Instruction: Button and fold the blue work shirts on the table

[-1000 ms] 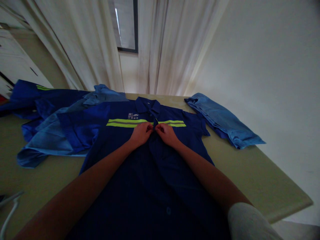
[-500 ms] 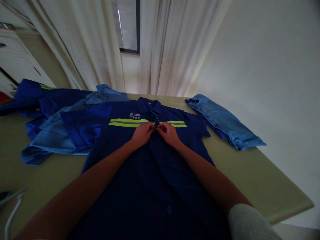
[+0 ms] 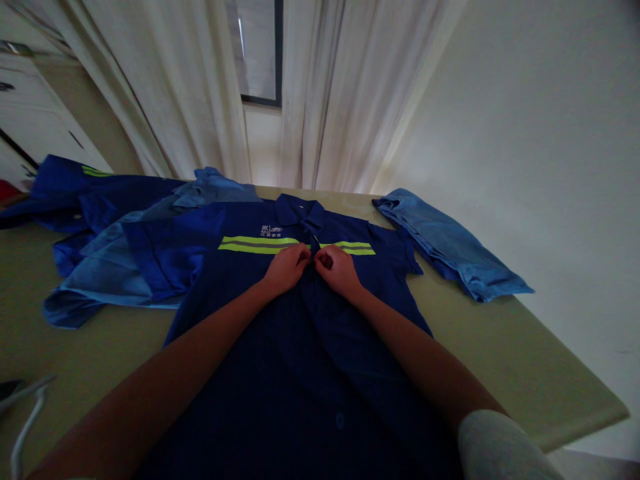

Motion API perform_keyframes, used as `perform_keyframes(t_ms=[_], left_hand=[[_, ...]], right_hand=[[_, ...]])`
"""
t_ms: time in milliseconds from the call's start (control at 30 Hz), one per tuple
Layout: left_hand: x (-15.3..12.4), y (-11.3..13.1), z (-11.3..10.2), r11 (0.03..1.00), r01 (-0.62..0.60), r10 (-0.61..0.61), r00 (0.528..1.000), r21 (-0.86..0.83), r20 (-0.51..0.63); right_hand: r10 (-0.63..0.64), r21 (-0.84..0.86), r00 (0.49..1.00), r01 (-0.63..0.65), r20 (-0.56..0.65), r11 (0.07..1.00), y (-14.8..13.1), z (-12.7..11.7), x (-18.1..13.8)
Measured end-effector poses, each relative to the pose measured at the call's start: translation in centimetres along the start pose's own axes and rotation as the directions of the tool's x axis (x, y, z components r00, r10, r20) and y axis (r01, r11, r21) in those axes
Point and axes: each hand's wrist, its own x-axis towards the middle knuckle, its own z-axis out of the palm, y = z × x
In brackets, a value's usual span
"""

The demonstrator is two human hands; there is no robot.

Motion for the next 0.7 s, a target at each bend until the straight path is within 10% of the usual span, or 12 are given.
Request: perform_keyframes(t_ms=[700], left_hand=[[0.54, 0.13, 0.0, 0.961, 0.168, -0.172, 0.985, -0.218, 0.002]], right_hand=[[0.01, -0.074, 0.996, -0.003, 0.088, 0.997, -0.18, -0.1, 0.15]])
